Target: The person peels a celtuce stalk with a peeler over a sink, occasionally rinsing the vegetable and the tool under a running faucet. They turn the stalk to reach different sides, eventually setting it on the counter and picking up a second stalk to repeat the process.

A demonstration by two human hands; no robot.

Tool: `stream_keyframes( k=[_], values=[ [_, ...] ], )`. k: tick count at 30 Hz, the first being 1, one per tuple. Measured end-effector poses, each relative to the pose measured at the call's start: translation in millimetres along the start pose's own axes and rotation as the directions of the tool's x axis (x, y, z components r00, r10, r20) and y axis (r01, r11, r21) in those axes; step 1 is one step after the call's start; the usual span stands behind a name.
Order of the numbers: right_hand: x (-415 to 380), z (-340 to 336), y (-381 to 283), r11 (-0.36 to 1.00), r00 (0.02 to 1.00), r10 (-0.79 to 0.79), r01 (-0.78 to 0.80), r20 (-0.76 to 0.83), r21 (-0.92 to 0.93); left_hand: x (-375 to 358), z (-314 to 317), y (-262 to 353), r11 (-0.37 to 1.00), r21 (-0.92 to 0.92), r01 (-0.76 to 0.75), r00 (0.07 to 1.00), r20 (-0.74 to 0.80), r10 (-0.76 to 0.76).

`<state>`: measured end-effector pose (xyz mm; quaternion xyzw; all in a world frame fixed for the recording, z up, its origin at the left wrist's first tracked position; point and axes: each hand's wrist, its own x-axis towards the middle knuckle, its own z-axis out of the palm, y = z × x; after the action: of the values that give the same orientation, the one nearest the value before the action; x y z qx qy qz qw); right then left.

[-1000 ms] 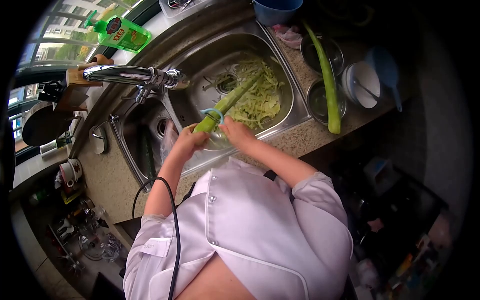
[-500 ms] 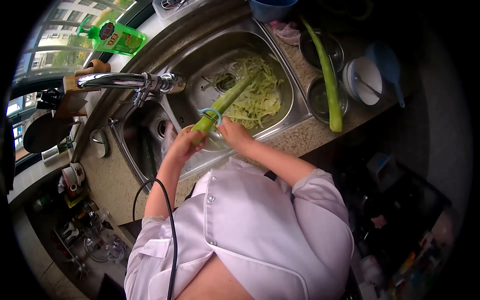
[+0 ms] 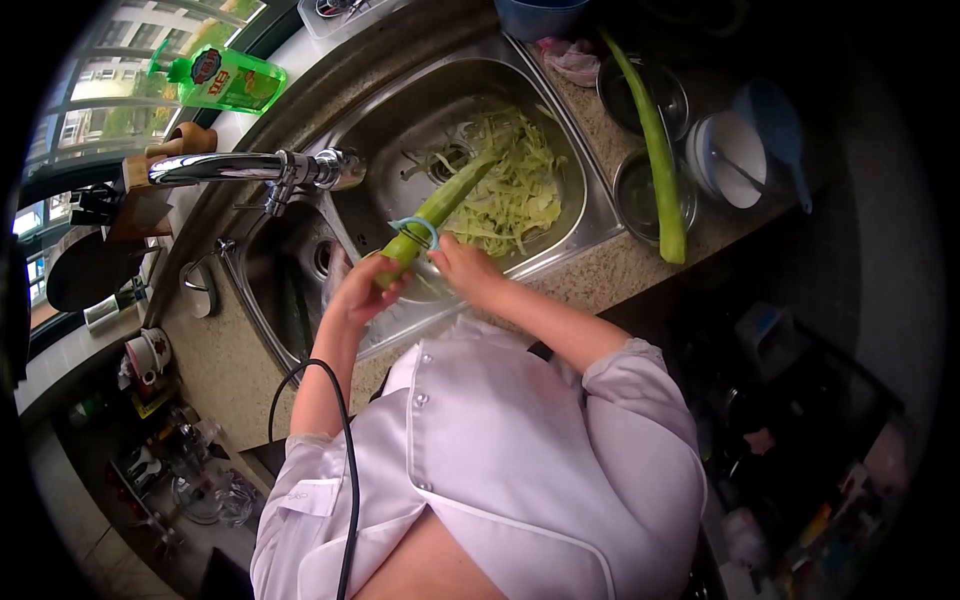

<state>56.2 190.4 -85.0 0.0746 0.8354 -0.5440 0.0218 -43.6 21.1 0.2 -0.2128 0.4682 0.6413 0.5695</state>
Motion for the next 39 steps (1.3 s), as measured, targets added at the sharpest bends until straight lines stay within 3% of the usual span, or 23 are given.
stream_keyframes(
  k=[4,6,7,9,12,13,15,16,18,20,21,23,25,27,28,30,31,32,34,36,39],
  values=[
    [49,-34,93,0.899,0.923,0.34,-0.375,-0.178,-0.226,-3,-5,-7,0.999,0.047,-0.002,1.0,-0.012,0.002],
    [67,-51,119,0.835,0.844,0.395,-0.494,-0.363,-0.241,-3,-3,-8,1.0,0.006,0.0,0.997,-0.075,0.0],
    [64,-49,120,0.835,0.843,0.397,-0.496,-0.362,-0.238,-2,-4,-9,1.0,0.006,0.003,0.997,-0.077,-0.002],
    [57,-43,104,0.922,0.901,0.265,-0.342,-0.344,-0.184,3,-8,-10,0.982,-0.176,0.066,0.998,0.026,-0.062],
    [20,-16,36,0.992,0.991,0.106,-0.11,-0.076,-0.055,8,-14,-10,0.953,-0.284,0.103,0.993,0.085,-0.082],
    [14,-6,31,0.992,0.991,0.107,-0.112,-0.075,-0.056,8,-15,-11,0.953,-0.285,0.104,0.993,0.085,-0.083],
    [6,12,32,0.981,0.974,-0.192,0.189,-0.122,-0.031,7,-17,-13,0.95,-0.28,0.137,0.985,0.143,-0.1],
    [18,3,47,0.995,0.995,0.057,-0.064,-0.085,-0.077,5,-19,-15,0.949,-0.282,0.139,0.985,0.136,-0.104],
    [51,-24,92,0.898,0.93,0.346,-0.367,-0.125,-0.244,6,-23,-17,0.936,-0.311,0.164,0.981,0.151,-0.121],
    [67,-37,126,0.853,0.89,0.384,-0.444,-0.245,-0.273,6,-26,-21,0.938,-0.309,0.159,0.981,0.157,-0.115],
    [69,-33,131,0.854,0.89,0.384,-0.444,-0.247,-0.273,5,-25,-22,0.937,-0.313,0.156,0.98,0.168,-0.107],
    [73,-28,141,0.884,0.842,0.32,-0.43,-0.433,-0.182,5,-23,-20,0.946,-0.293,0.138,0.984,0.151,-0.097],
    [53,-19,97,0.949,0.926,0.239,-0.286,-0.291,-0.13,4,-22,-17,0.953,-0.277,0.119,0.988,0.132,-0.085],
    [28,-12,38,0.982,0.986,0.163,-0.165,-0.028,-0.087,4,-22,-15,0.995,-0.084,0.044,0.999,0.009,-0.044],
    [19,-7,23,0.989,0.984,0.137,-0.13,0.116,-0.068,4,-23,-15,0.995,-0.087,0.044,0.999,0.008,-0.044],
    [22,-10,25,0.994,0.984,0.079,-0.065,0.158,-0.092,2,-25,-13,0.98,0.184,-0.069,0.998,0.018,0.067],
    [24,-14,30,0.993,0.98,0.024,-0.001,0.198,-0.115,0,-27,-14,0.981,0.184,-0.067,0.998,0.014,0.065],
    [40,-25,49,0.956,0.972,0.224,-0.204,0.074,-0.212,-2,-28,-14,0.976,0.208,-0.065,0.998,0.006,0.065],
    [69,-56,131,0.875,0.922,0.382,-0.384,-0.068,-0.295,-6,-27,-12,0.97,0.233,-0.069,0.997,-0.006,0.072],
    [86,-65,172,0.829,0.881,0.431,-0.472,-0.196,-0.298,-11,-19,-8,0.956,0.29,-0.042,0.996,-0.064,0.063],
    [76,-50,109,0.871,0.906,0.381,-0.419,-0.184,-0.258,-1,-18,-8,0.946,0.321,-0.04,0.99,-0.118,0.082]
  ],
)
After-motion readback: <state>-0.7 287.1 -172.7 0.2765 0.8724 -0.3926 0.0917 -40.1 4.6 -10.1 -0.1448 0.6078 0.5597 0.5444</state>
